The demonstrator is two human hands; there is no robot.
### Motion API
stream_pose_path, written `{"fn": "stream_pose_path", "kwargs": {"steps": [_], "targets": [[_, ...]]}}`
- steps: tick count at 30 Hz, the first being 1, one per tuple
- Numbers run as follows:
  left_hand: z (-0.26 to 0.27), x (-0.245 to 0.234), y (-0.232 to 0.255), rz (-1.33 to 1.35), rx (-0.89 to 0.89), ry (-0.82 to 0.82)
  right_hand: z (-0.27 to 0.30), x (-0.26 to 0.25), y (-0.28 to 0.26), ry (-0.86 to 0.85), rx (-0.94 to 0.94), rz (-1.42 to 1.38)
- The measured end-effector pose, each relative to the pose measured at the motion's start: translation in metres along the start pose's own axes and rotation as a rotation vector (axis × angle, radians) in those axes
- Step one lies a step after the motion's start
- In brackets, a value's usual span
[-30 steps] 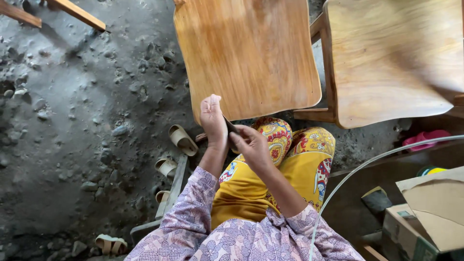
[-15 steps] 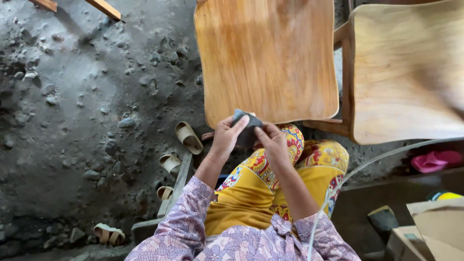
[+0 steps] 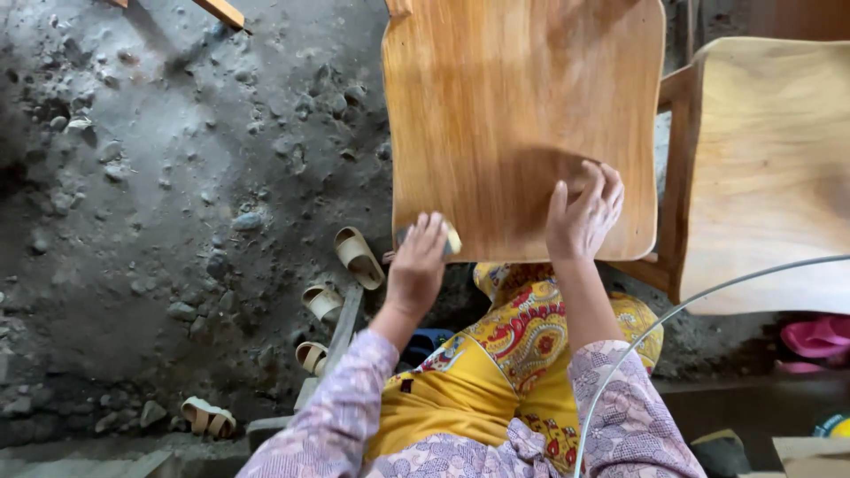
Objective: The person sands the surface of a wooden chair seat using a sanding block. They hold the chair steady with one hand while moving the sanding block back and forth across the wood with the other hand.
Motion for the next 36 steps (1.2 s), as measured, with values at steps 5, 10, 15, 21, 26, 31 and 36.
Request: {"fn": "stream_pose_path", "kwargs": {"steps": [5, 10, 15, 21, 26, 31, 36], "targets": [[-0.024, -0.007, -0.011, 0.118, -0.037, 0.048, 0.003, 0.015, -0.013, -0.049, 0.056, 0.183], [-0.126, 0.044, -0.066, 0.218, -0.109, 0.060, 0.006, 0.014, -0.015, 0.002, -0.031, 0.279], [-0.169, 0.068, -0.088, 0.217, -0.168, -0.069, 0.005, 0.011, -0.015, -0.008, 0.024, 0.239], [-0.054, 0.002, -0.035, 0.237, -0.060, -0.017, 0.009, 0.011, -0.010, 0.013, 0.020, 0.246], [-0.033, 0.022, -0.033, 0.206, -0.007, -0.032, 0.010, 0.014, 0.001, -0.013, 0.041, 0.250], [-0.145, 0.052, -0.087, 0.201, -0.089, 0.088, 0.005, 0.013, -0.009, -0.013, 0.020, 0.275], [-0.200, 0.117, -0.129, 0.092, -0.140, 0.034, 0.003, 0.014, -0.014, -0.012, 0.017, 0.291]]}}
Point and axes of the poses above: each hand's wrist, its own z-axis away from the middle knuckle, its own x-axis out of the palm, y = z × x, the point moved 6 cm from there along -z, towards the middle knuckle, and after that the axes turned 11 degrees about -y, right-handed, at the moved point
